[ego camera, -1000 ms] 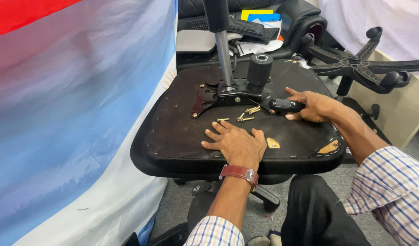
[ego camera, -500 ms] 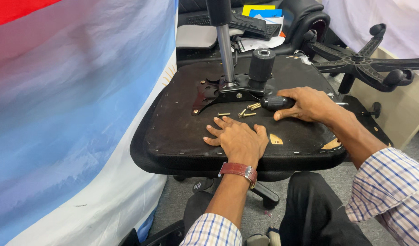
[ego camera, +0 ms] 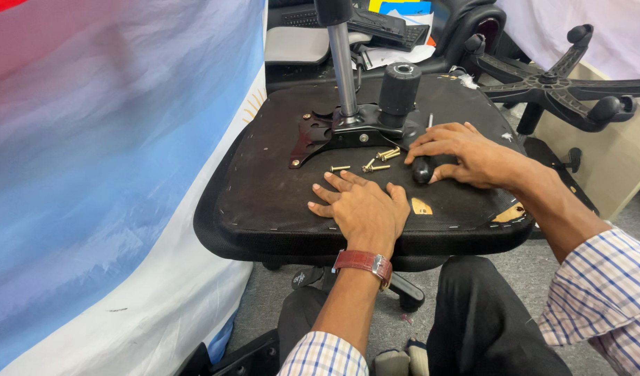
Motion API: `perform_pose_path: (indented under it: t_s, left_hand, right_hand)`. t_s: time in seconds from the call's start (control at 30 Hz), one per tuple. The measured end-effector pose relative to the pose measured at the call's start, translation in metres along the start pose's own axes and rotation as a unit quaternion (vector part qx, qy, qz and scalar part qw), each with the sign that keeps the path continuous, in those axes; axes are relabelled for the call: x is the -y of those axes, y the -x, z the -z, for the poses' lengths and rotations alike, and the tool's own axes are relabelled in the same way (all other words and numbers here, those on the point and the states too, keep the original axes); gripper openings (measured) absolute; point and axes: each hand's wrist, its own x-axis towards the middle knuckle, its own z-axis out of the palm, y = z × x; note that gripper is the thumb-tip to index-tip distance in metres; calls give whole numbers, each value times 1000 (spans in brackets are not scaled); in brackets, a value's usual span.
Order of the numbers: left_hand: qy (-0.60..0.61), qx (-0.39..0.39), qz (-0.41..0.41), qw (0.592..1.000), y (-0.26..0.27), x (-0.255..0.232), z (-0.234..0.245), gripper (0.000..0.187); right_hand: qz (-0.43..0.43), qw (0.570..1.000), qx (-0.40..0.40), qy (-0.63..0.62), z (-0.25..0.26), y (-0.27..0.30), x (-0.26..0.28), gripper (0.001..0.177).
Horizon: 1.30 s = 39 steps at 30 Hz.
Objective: The person is assembling a chair by attaching the seat to the base using a screwdriver and screws. They align the seat, insert screws, and tighten them to secure the connection.
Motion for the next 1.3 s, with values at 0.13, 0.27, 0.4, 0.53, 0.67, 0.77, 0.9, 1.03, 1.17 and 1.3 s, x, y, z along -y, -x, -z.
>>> perform_pose_path:
  t_s: [0.13,0.27,0.4,0.53,0.67,0.77,0.9,1.03,1.17,1.3]
  left_hand:
    - [-11,-49,-3,999,7,-4,-5,85]
    - [-4,-59,10,998,6,-9,-6,84]
    - [2,-53,16,998,4,-16,-7,83]
    - [21,-65,12,998,5,-21,-9,83]
    - [40,-98,-4,994,5,-16,-13,79]
    - [59,-114,-17,992,6,-8,-15,74]
    - [70,-155,-38,985,8,1,-16,64]
    - [70,-171,-49,981,5,10,-13,47]
    - [126,-154,-51,979,-10,26,-7,31]
    - [180,-160,-21,970,-27,39,-3,28]
  right_hand:
    - [-15,995,-42,-90,6,4,-9,47]
    - [-74,986,-74,-130,4,4,-21,52]
    - [-81,977,-99,-170,-1,0,-36,54]
    - [-71,955,-120,-260,-7,-4,-47,45]
    - [-100,924,-143,-340,-5,-4,-45,39]
    - [-83,939,-173,-285,2,-2,-32,38]
    - [-96,945,-211,-230,9,-1,2,29]
    - [-95,960,-185,-186,-1,-18,41,28]
    - [-56,971,-163,-168,-29,-44,68,31]
    - [-18,977,-208,-35,-56,-68,79,30]
